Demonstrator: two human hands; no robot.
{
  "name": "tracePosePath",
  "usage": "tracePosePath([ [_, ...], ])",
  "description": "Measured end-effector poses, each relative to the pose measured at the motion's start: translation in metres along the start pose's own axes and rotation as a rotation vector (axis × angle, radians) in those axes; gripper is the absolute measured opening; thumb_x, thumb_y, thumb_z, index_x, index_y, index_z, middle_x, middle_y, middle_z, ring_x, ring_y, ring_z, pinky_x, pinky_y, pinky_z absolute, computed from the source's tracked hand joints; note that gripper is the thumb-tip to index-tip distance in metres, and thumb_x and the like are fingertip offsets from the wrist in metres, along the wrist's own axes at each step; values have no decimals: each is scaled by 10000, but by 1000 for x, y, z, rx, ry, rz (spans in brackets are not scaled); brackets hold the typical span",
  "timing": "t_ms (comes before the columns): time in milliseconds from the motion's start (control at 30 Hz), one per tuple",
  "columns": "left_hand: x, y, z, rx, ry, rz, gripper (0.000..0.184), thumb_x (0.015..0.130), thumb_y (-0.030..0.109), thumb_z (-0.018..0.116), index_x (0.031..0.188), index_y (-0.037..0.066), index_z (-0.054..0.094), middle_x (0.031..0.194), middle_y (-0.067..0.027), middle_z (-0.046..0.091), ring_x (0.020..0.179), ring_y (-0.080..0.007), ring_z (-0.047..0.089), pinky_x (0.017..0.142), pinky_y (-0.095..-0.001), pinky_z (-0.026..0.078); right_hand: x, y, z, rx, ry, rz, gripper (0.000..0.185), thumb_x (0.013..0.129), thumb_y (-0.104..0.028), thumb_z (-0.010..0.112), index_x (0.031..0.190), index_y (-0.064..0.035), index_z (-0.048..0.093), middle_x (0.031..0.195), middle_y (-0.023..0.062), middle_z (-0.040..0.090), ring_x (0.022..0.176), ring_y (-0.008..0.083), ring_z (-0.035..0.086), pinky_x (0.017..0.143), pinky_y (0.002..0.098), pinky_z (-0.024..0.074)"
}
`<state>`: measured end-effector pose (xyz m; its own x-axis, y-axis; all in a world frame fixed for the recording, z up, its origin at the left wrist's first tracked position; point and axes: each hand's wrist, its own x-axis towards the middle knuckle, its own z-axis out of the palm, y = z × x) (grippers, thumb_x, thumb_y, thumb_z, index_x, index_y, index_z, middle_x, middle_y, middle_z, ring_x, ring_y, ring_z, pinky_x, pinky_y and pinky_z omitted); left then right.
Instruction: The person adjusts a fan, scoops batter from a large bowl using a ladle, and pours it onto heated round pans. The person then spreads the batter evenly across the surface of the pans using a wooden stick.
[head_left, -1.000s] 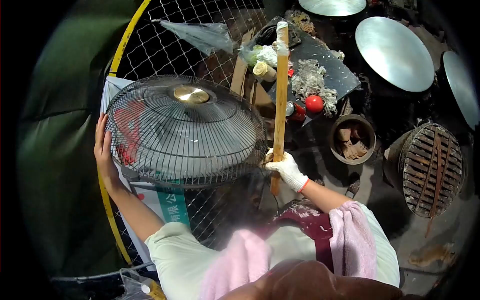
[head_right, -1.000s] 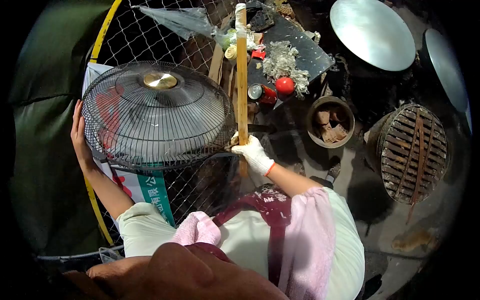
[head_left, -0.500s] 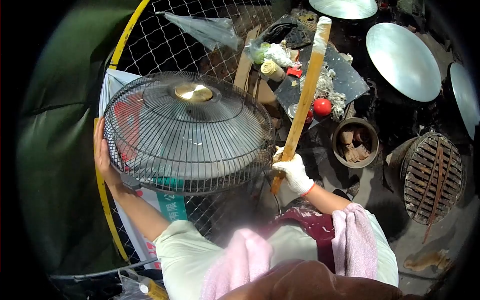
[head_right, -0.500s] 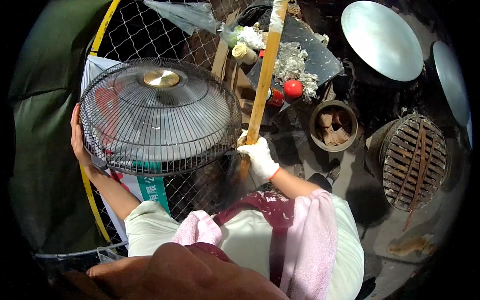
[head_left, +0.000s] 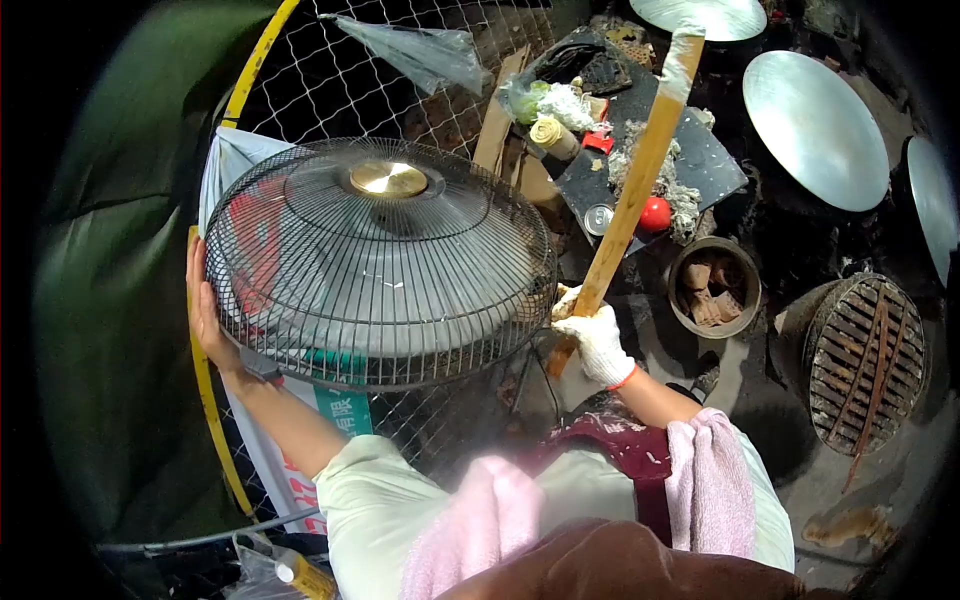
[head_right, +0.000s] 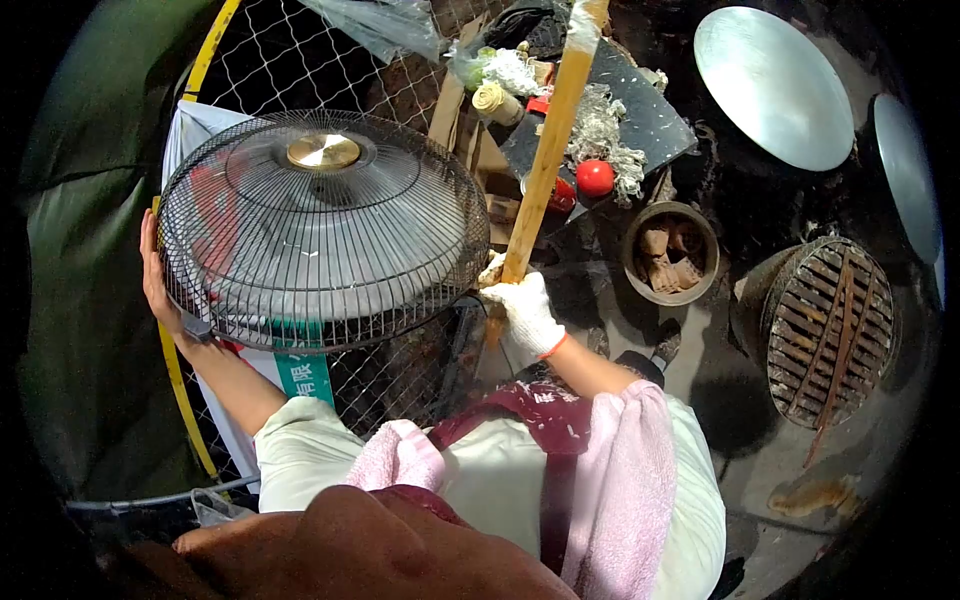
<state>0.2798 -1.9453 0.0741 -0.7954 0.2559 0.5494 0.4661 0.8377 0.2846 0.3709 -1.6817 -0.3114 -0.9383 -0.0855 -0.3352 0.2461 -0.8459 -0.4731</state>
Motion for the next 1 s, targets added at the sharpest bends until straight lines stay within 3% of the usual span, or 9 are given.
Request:
tracePosePath([
  [267, 6, 13, 12, -69, 18, -19, 557, 935, 283, 363, 1388, -40, 390, 1455, -156, 372, 1358, -245, 329, 1139, -354, 176, -3, 2, 0, -38, 39, 72, 299, 657, 108, 635, 899, -45, 551, 805, 44, 600, 771, 144, 586, 957, 346, 446],
  [433, 7, 26, 19, -87, 83, -73, 584, 876, 369, 465, 1348, 26, 483, 1437, -155, 406, 1380, -266, 301, 1143, -363, 156, 3, 16, -14, -99, -53, 76, 300, 655, 105, 636, 906, -36, 557, 830, 45, 604, 776, 142, 590, 920, 338, 456],
  [533, 7, 29, 22, -142, 74, -64, 555, 884, 339, 474, 1343, 27, 491, 1436, -151, 408, 1375, -266, 310, 1136, -360, 177, 6, 35, -32, -286, -221, -123, 315, 718, 95, 625, 1021, 19, 582, 892, 42, 615, 783, 114, 585, 798, 275, 506],
  [567, 8, 25, 19, -164, 76, -62, 546, 886, 329, 477, 1341, 28, 493, 1436, -149, 409, 1373, -266, 313, 1133, -359, 184, -6, 23, -25, -208, -156, -6, 309, 702, 87, 621, 1001, 18, 584, 928, 52, 608, 861, 138, 588, 887, 298, 468],
  [700, 6, 9, 12, -141, 54, 24, 445, 932, 251, 494, 1311, 21, 518, 1420, -119, 422, 1315, -235, 389, 1079, -336, 306, -25, 2, -51, -234, -226, -130, 411, 723, 77, 636, 1123, 58, 543, 1199, 151, 575, 1015, 203, 583, 905, 315, 465],
  [800, 3, 3, 11, -198, 81, 55, 419, 939, 204, 543, 1306, 5, 510, 1408, -105, 419, 1223, -176, 465, 960, -288, 434, -52, -31, -74, -288, -163, -177, 454, 742, 99, 617, 1186, 58, 533, 1183, 134, 582, 1002, 204, 593, 890, 308, 476],
  [867, 0, -15, 11, -176, 146, 86, 458, 939, 269, 561, 1319, 19, 500, 1421, -125, 405, 1244, -193, 451, 976, -287, 415, -70, -46, -91, -387, -114, -246, 464, 769, 91, 593, 1226, 45, 522, 1127, 105, 612, 949, 175, 604, 864, 284, 476],
  [967, -10, -15, 7, -159, 305, 78, 526, 944, 358, 548, 1330, 7, 481, 1423, -146, 399, 1305, -240, 394, 1044, -323, 339, -105, -70, -134, -728, 56, -380, 316, 820, 12, 569, 1135, 27, 585, 976, 64, 648, 760, 142, 604, 681, 264, 481],
  [1000, -16, -15, 9, -243, 388, 25, 511, 946, 339, 545, 1325, 2, 482, 1400, -144, 425, 1293, -236, 408, 1037, -326, 346, -114, -72, -147, -576, 103, -398, 284, 837, -10, 546, 1113, 17, 603, 928, 53, 645, 701, 138, 592, 620, 274, 471],
])
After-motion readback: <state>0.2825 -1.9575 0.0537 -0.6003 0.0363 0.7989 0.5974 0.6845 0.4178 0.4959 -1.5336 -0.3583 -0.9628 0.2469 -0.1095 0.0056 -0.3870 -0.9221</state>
